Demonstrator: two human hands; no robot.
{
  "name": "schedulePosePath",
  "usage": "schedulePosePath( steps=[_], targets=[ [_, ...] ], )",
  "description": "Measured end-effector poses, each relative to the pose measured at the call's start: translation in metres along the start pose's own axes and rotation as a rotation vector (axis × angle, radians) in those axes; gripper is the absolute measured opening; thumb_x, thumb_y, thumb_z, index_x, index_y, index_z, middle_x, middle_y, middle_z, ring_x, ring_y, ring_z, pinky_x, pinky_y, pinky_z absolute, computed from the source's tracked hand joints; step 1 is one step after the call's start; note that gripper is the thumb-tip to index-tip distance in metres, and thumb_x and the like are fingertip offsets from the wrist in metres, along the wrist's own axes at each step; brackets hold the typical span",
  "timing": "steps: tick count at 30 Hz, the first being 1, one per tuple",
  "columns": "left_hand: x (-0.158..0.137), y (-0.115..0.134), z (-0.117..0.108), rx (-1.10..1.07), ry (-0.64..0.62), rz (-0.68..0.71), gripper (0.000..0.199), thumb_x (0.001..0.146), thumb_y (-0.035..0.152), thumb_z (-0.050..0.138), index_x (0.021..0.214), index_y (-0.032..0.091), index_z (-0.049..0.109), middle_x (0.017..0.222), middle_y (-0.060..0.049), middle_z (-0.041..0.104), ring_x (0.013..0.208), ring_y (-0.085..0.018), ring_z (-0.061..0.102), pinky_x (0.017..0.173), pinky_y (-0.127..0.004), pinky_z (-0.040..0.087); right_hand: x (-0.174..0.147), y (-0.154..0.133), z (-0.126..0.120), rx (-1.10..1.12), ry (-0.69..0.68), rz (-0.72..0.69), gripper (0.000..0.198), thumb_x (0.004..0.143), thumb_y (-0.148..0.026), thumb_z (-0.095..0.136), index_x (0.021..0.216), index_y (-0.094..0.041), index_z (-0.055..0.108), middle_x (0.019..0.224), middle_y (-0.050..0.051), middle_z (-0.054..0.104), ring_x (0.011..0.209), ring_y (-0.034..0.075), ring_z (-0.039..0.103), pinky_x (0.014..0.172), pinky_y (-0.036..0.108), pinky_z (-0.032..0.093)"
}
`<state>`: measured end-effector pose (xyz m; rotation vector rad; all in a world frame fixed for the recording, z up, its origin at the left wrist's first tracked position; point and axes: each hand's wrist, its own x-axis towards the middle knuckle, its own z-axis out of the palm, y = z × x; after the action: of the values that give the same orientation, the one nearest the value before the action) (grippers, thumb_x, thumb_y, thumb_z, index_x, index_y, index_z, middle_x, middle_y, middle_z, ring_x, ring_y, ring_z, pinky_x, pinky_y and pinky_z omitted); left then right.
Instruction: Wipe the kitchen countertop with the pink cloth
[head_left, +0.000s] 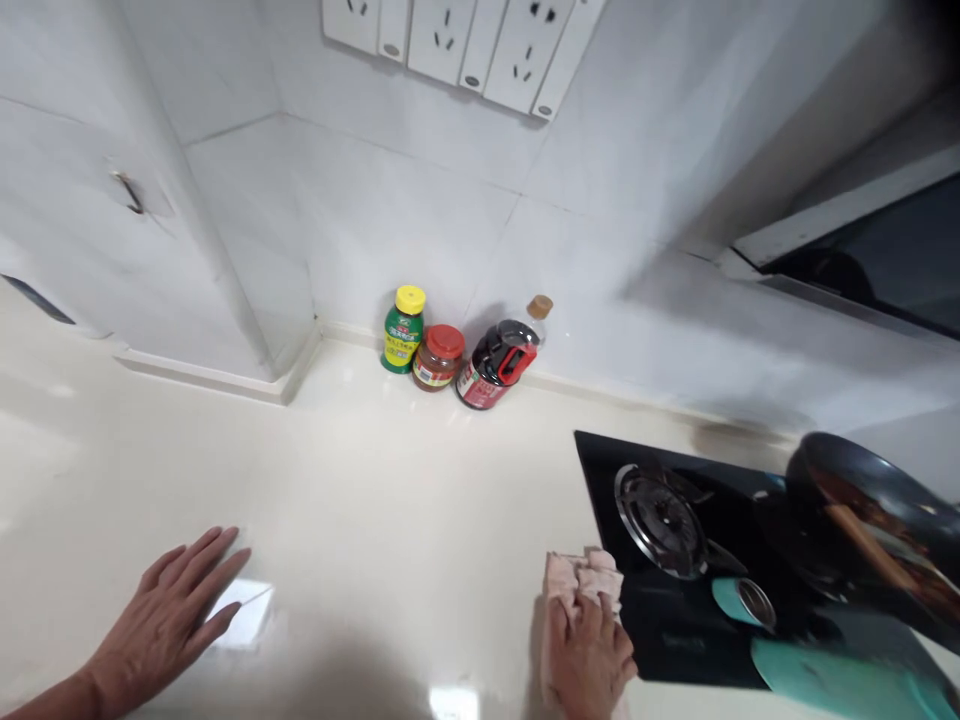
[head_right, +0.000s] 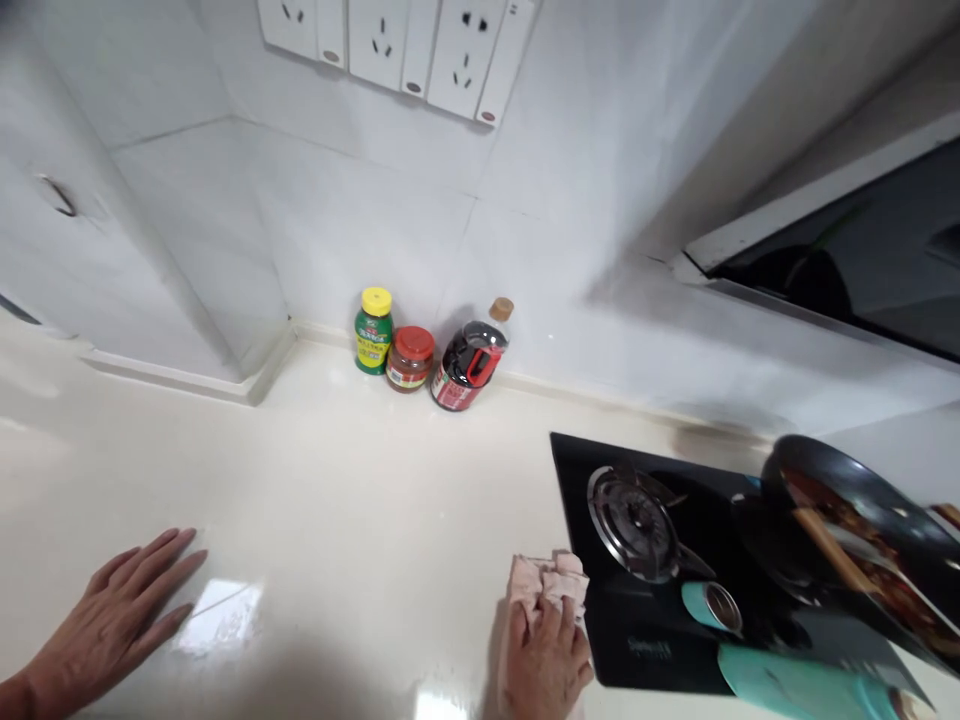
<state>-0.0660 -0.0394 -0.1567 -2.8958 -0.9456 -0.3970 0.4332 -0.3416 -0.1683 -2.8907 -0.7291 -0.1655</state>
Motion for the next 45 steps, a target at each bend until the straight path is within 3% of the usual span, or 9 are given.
schedulePosePath(
  steps=[3, 8, 13, 18, 23, 26, 31, 36, 45],
  targets=[
    [-0.001, 0.004, -0.001, -0.004, 0.005, -0.009, 0.073, 0.092, 0.049, 0.053, 0.159, 0.04, 0.025, 0.156, -0.004, 0.049, 0.135, -0.033, 0.054, 0.108, -0.052, 0.041, 0.054, -0.022, 0.013, -0.017, 0.02, -0.029, 0.068, 0.094, -0.063, 0.026, 0.138, -0.017, 0.051, 0.154, 0.02, 0.041, 0.134, 0.044, 0.038, 0.107, 0.064, 0.033],
    [-0.003, 0.015, -0.002, -0.091, 0.017, -0.16, 0.066, 0.093, 0.049, 0.049, 0.156, 0.047, 0.029, 0.158, 0.001, 0.046, 0.141, -0.031, 0.049, 0.117, -0.05, 0.034, 0.158, -0.069, 0.033, -0.063, 0.013, -0.124, 0.07, 0.094, -0.06, 0.031, 0.153, -0.022, 0.038, 0.155, 0.019, 0.037, 0.136, 0.042, 0.036, 0.107, 0.062, 0.03],
    [-0.005, 0.013, -0.004, -0.02, 0.019, -0.071, 0.065, 0.093, 0.049, 0.052, 0.155, 0.039, 0.037, 0.154, -0.003, 0.051, 0.142, -0.028, 0.047, 0.118, -0.046, 0.031, 0.263, -0.13, 0.05, -0.078, -0.157, -0.143, 0.066, 0.097, -0.055, 0.03, 0.155, -0.024, 0.035, 0.16, 0.018, 0.03, 0.142, 0.044, 0.029, 0.111, 0.062, 0.024],
    [-0.001, 0.016, -0.014, -0.015, -0.011, -0.086, 0.063, 0.095, 0.047, 0.05, 0.156, 0.036, 0.037, 0.155, -0.005, 0.05, 0.145, -0.029, 0.044, 0.118, -0.048, 0.032, 0.32, -0.188, 0.064, -0.035, -0.218, -0.219, 0.06, 0.099, -0.05, 0.026, 0.154, -0.029, 0.037, 0.163, 0.016, 0.026, 0.146, 0.042, 0.024, 0.111, 0.063, 0.022],
    [-0.002, 0.014, -0.014, -0.006, -0.017, -0.041, 0.063, 0.095, 0.05, 0.053, 0.155, 0.034, 0.038, 0.156, -0.006, 0.048, 0.146, -0.027, 0.041, 0.121, -0.046, 0.026, 0.298, -0.203, 0.064, -0.026, -0.167, -0.258, 0.058, 0.1, -0.048, 0.021, 0.151, -0.03, 0.041, 0.163, 0.011, 0.028, 0.15, 0.037, 0.02, 0.113, 0.059, 0.021],
    [-0.004, 0.013, -0.012, -0.013, -0.008, -0.04, 0.063, 0.095, 0.048, 0.054, 0.154, 0.033, 0.039, 0.157, -0.006, 0.048, 0.147, -0.027, 0.04, 0.122, -0.046, 0.025, 0.256, -0.202, 0.062, -0.031, -0.107, -0.31, 0.058, 0.1, -0.049, 0.024, 0.152, -0.03, 0.041, 0.16, 0.009, 0.037, 0.148, 0.035, 0.024, 0.113, 0.057, 0.024],
    [-0.007, 0.017, -0.007, -0.04, 0.029, -0.076, 0.06, 0.096, 0.046, 0.053, 0.153, 0.031, 0.041, 0.157, -0.007, 0.047, 0.148, -0.029, 0.038, 0.122, -0.048, 0.026, 0.178, -0.222, 0.057, -0.067, 0.104, -0.336, 0.059, 0.099, -0.048, 0.029, 0.147, -0.02, 0.05, 0.146, 0.017, 0.051, 0.133, 0.041, 0.04, 0.103, 0.063, 0.035],
    [-0.008, 0.014, -0.006, -0.008, 0.047, -0.026, 0.058, 0.098, 0.044, 0.054, 0.153, 0.028, 0.043, 0.16, -0.008, 0.042, 0.15, -0.029, 0.034, 0.124, -0.048, 0.02, 0.128, -0.265, 0.047, -0.117, 0.11, -0.504, 0.053, 0.1, -0.042, 0.031, 0.139, -0.016, 0.057, 0.141, 0.019, 0.054, 0.124, 0.041, 0.046, 0.095, 0.058, 0.039],
    [-0.009, 0.014, -0.012, 0.005, 0.059, -0.008, 0.06, 0.096, 0.041, 0.058, 0.152, 0.027, 0.043, 0.161, -0.009, 0.041, 0.15, -0.029, 0.034, 0.122, -0.047, 0.024, 0.098, -0.345, 0.039, -0.002, 0.001, -0.809, 0.042, 0.096, -0.036, 0.047, 0.133, -0.021, 0.061, 0.147, 0.015, 0.052, 0.131, 0.037, 0.043, 0.101, 0.055, 0.032]
  ],
)
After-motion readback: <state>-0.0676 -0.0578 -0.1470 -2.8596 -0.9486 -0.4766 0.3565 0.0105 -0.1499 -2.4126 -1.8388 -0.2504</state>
